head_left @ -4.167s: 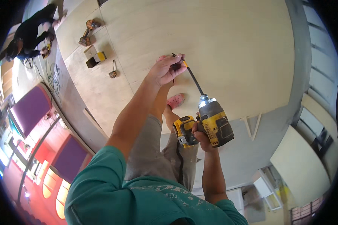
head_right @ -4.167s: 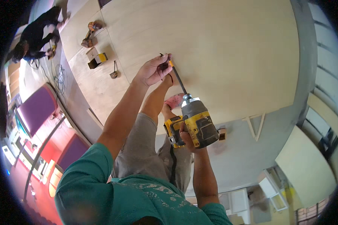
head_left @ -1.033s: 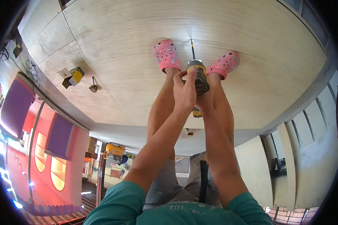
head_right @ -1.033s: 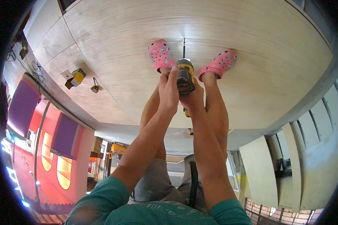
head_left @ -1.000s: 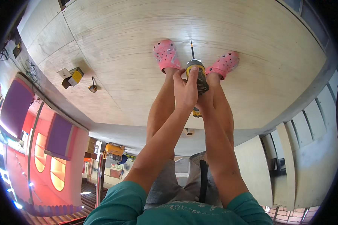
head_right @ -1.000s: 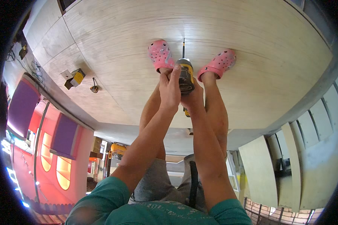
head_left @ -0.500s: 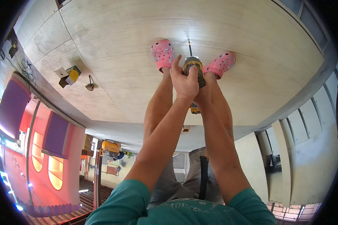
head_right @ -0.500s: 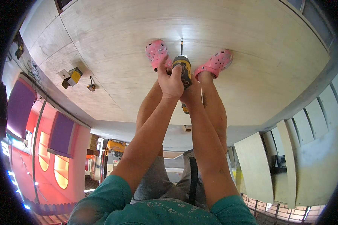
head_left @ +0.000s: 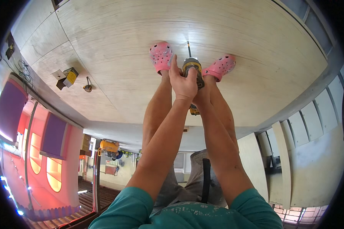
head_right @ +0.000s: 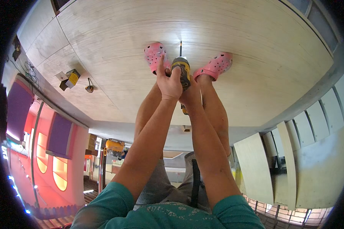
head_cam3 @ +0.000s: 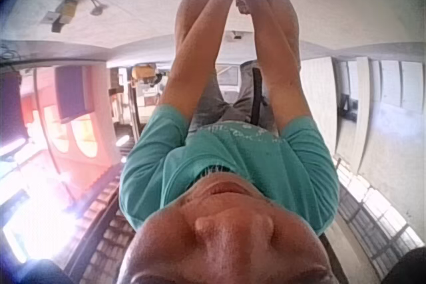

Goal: Drilling screws into plywood boards on the floor in a furniture manufacturing workshop.

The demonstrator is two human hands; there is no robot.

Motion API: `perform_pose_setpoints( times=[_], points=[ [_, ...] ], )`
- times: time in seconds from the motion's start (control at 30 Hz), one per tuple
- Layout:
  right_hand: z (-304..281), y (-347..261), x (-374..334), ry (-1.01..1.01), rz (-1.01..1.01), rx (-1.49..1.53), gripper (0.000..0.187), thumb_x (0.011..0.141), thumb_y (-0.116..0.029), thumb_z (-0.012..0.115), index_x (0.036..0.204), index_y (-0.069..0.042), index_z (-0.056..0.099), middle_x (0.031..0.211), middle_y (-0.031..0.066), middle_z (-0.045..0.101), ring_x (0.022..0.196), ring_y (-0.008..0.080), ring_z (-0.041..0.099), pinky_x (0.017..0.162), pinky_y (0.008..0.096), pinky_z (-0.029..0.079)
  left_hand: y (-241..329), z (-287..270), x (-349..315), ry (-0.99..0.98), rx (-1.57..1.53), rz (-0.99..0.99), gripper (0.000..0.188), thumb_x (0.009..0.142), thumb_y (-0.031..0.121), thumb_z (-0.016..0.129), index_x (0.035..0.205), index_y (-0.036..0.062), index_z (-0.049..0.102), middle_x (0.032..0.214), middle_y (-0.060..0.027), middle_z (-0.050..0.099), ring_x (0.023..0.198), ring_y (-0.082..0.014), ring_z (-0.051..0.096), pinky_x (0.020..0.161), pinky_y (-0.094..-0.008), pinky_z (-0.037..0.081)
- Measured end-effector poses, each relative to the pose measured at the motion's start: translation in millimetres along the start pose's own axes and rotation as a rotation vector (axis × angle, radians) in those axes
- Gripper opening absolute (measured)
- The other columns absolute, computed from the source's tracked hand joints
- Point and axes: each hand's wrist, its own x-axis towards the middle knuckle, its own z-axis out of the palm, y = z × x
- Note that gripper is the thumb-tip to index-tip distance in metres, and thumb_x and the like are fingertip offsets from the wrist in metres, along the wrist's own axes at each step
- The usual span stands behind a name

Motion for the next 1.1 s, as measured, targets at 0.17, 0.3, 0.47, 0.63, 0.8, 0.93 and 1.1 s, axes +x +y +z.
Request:
perform_pose_setpoints(
  times=[0.17,0.3,0.47,0.63,0.8,0.93,1.1],
  points=[
    [-1.2,-6.7,4.2,-0.026,0.093,-0.032,0.044,0.06,-0.02,0.074,0.094,-0.003,0.053,0.083,0.0133,0.062,0.077,0.0278,0.062,0.067,0.0339,0.048,-0.8,0.1,4.5,-0.009,0.029,0.006,0.068,0.066,0.023,0.059,0.125,-0.0022,0.037,0.083,-0.0098,0.042,0.071,-0.0197,0.04,0.066,-0.0287,0.038],
    [-1.0,-2.7,7.5,-0.077,0.061,-0.225,0.039,0.062,-0.023,0.072,0.091,-0.006,0.053,0.081,0.0129,0.06,0.076,0.0303,0.061,0.065,0.0366,0.048,-2.9,-1.4,6.1,-0.005,0.03,-0.006,0.068,0.067,0.023,0.058,0.125,-0.0027,0.037,0.083,-0.0102,0.042,0.071,-0.0197,0.04,0.067,-0.0285,0.038],
    [3.4,21.7,11.3,-0.064,-0.078,-0.286,0.036,0.064,-0.024,0.07,0.091,-0.007,0.054,0.081,0.0133,0.058,0.078,0.0317,0.06,0.066,0.0385,0.047,0.9,3.3,7.0,-0.001,0.015,-0.045,0.069,0.067,0.023,0.058,0.126,-0.0023,0.036,0.085,-0.0103,0.042,0.072,-0.0191,0.041,0.068,-0.0284,0.038],
    [1.7,19.0,13.7,-0.101,-0.158,-0.426,0.036,0.064,-0.023,0.07,0.093,-0.008,0.054,0.083,0.0134,0.058,0.078,0.0322,0.059,0.066,0.0389,0.047,1.4,3.0,9.9,0.003,0.014,-0.07,0.07,0.066,0.023,0.059,0.128,-0.0014,0.035,0.086,-0.0104,0.042,0.072,-0.0186,0.041,0.068,-0.0285,0.039],
    [-1.8,9.1,15.4,-0.114,-0.022,-0.3,0.036,0.063,-0.021,0.07,0.093,-0.008,0.054,0.086,0.0145,0.059,0.08,0.0324,0.059,0.067,0.0389,0.047,-1.2,9.0,11.7,0.061,-0.034,0.036,0.061,0.07,0.012,0.054,0.126,-0.0044,0.036,0.065,0.0031,0.039,0.057,-0.0053,0.035,0.054,-0.0175,0.034],
    [-3.1,3.6,16.2,-0.118,0.055,-0.258,0.037,0.063,-0.022,0.07,0.093,-0.008,0.054,0.084,0.0146,0.059,0.08,0.0328,0.06,0.067,0.039,0.047,-3.2,9.2,14.6,0.075,0.016,0.081,0.062,0.07,0.012,0.053,0.126,-0.0046,0.035,0.065,0.0024,0.04,0.057,-0.0052,0.036,0.053,-0.0174,0.034],
    [-1.3,5.6,17.8,-0.052,0.127,-0.207,0.037,0.064,-0.025,0.07,0.091,-0.005,0.054,0.082,0.0156,0.06,0.078,0.0341,0.06,0.065,0.0402,0.047,-0.7,10.6,17.6,0.047,0.037,0.052,0.064,0.07,0.011,0.054,0.128,-0.0052,0.033,0.064,0.0028,0.039,0.055,-0.0054,0.035,0.051,-0.0178,0.033]
  ],
)
